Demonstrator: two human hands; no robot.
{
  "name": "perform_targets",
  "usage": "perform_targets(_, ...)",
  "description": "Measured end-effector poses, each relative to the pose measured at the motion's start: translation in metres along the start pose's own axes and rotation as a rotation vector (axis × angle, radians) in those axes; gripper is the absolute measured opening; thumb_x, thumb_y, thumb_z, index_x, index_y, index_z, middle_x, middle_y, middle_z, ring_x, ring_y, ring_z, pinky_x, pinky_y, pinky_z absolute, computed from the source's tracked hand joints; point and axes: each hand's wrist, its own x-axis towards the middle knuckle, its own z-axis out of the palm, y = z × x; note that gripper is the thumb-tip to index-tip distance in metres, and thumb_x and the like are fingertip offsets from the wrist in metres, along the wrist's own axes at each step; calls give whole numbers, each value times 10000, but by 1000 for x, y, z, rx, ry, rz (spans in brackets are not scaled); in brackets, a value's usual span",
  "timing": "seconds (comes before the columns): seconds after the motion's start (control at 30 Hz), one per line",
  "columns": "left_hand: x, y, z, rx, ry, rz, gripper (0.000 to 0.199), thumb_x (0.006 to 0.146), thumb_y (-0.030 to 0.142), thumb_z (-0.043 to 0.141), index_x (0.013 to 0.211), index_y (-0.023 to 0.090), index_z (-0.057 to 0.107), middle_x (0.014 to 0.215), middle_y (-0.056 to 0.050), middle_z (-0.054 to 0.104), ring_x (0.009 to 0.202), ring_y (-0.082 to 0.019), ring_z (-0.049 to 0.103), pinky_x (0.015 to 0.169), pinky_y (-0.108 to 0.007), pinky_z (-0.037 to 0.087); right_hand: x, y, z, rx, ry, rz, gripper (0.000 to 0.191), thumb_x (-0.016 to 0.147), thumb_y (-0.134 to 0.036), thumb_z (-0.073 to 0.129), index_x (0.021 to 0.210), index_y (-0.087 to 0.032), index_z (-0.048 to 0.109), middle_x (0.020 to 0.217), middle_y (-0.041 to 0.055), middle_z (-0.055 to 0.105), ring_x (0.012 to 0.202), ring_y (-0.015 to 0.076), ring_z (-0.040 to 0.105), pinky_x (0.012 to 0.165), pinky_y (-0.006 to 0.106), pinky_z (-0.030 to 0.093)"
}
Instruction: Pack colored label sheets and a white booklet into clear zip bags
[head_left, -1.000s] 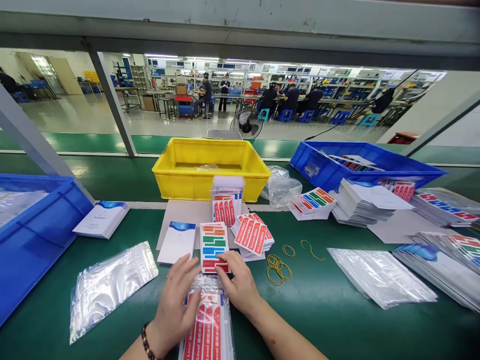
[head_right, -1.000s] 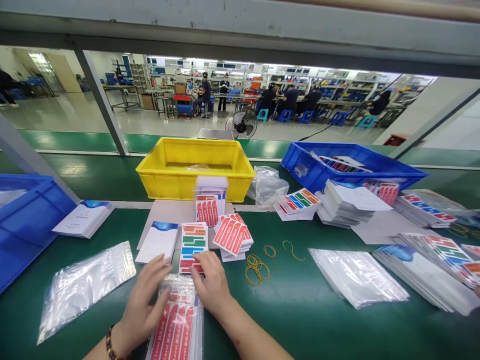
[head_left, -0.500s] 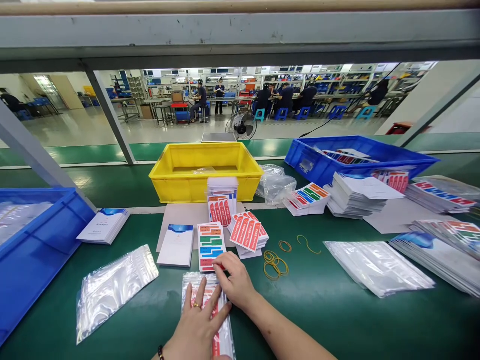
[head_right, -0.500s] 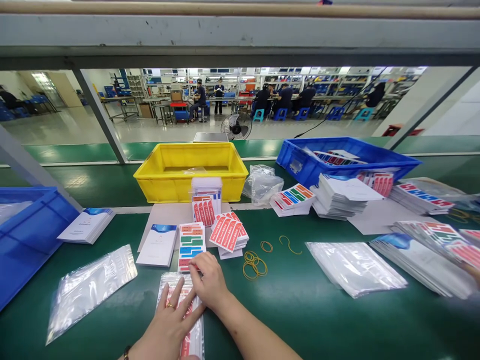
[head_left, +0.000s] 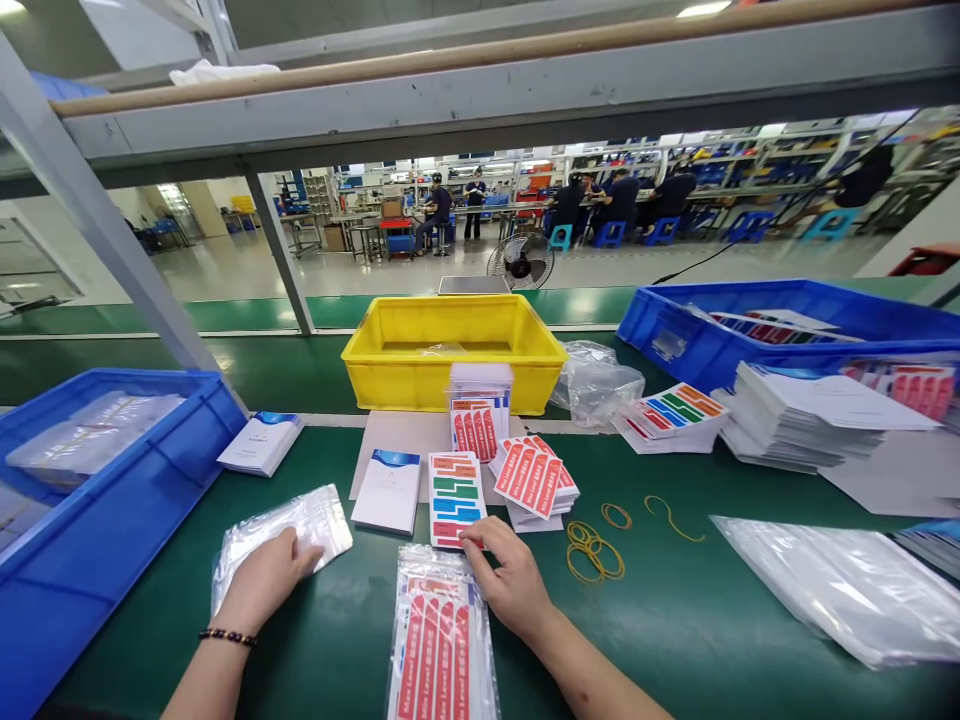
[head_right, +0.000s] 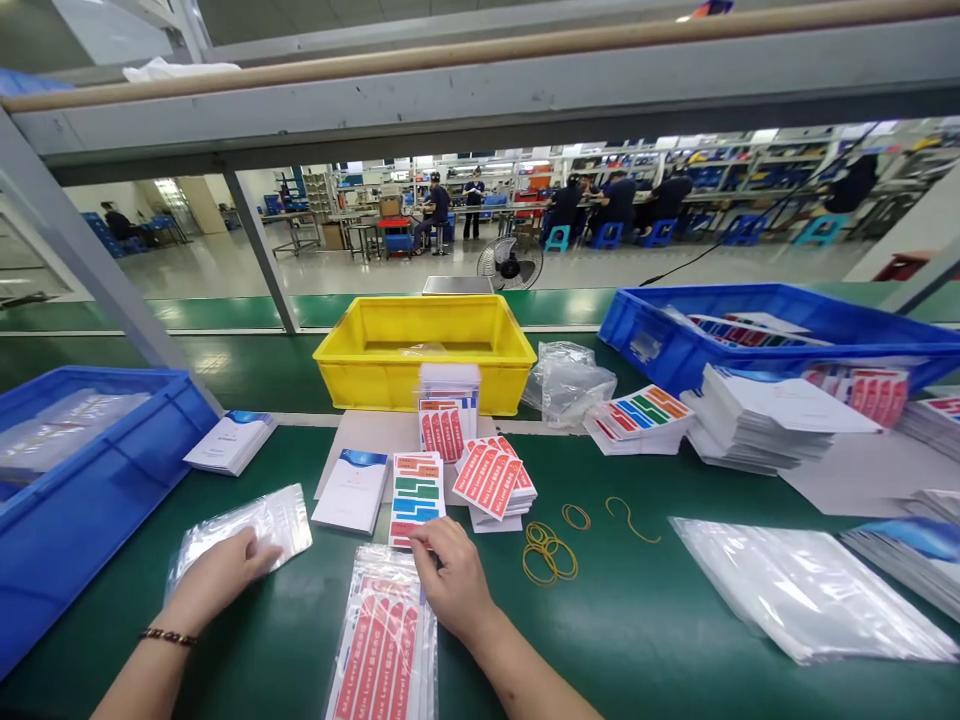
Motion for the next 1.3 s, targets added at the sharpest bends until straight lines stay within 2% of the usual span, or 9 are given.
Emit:
perform_targets(0.13,6,-14,2,-3,-49,11,240,793,311,422,582,208,469,651,-64,646,649,-235,595,536,-269,308,-1,2,2,9,-8,0,177,881,-202,436,790,-199,587,732,52,625,697,183,569,646,317,445)
perform_targets(0.37,-1,-14,3,-39,-68,-7,218,778,378,439,640,212,457,662,-49,640,642,-239,586,537,-269,299,0,2,4,14,-31,-8,194,882,-216,433,784,-197,599,721,49,629,686,181,583,637,302,464)
perform_targets(0.57,-1,-15,-1,-86,-66,-7,199,773,254,396,580,211,415,629,-49,597,627,-230,559,542,-274,299,0,0,4,42,-41,5,191,879,-219,443,781,-195,605,709,51,621,674,179,577,626,298,461)
perform_targets(0.67,-14,4,-1,-167,-55,70,247,819,314,345,597,218,393,615,-4,554,631,-195,537,559,-251,329,1,-3,5,106,-35,33,221,883,-247,448,765,-196,629,705,47,622,678,174,584,636,292,468)
perform_targets(0.77,-36,38,6,-375,-95,228,268,835,377,338,625,223,405,567,31,493,578,-171,490,539,-238,329,3,-10,10,225,-133,54,316,900,-302,418,738,-193,666,781,58,651,742,170,611,689,290,482)
perform_targets(0.9,-55,86,22,-413,-157,377,221,805,315,415,607,217,428,561,23,506,541,-161,469,529,-248,288,0,-19,22,260,-335,189,279,850,-310,494,1039,-167,640,791,44,690,651,155,627,609,258,499)
perform_targets(1.0,-52,107,31,-529,-194,441,249,808,328,439,592,207,457,579,12,530,553,-155,466,543,-250,297,-5,-18,26,44,-326,151,368,851,-205,419,1186,-126,551,798,73,695,648,174,634,602,273,502)
perform_targets(1.13,-33,119,41,-940,-270,362,349,784,439,503,545,188,465,537,33,473,541,-133,425,546,-240,331,-9,-13,26,-229,-233,-107,421,835,-135,324,1202,-102,526,871,138,677,730,224,644,618,318,513)
perform_targets(1.3,-22,127,54,-1118,-301,242,397,754,473,509,491,186,431,442,61,390,439,-96,346,466,-225,302,-8,-12,27,-253,-205,-120,379,852,-134,314,1146,-95,550,802,130,650,681,222,614,588,320,506)
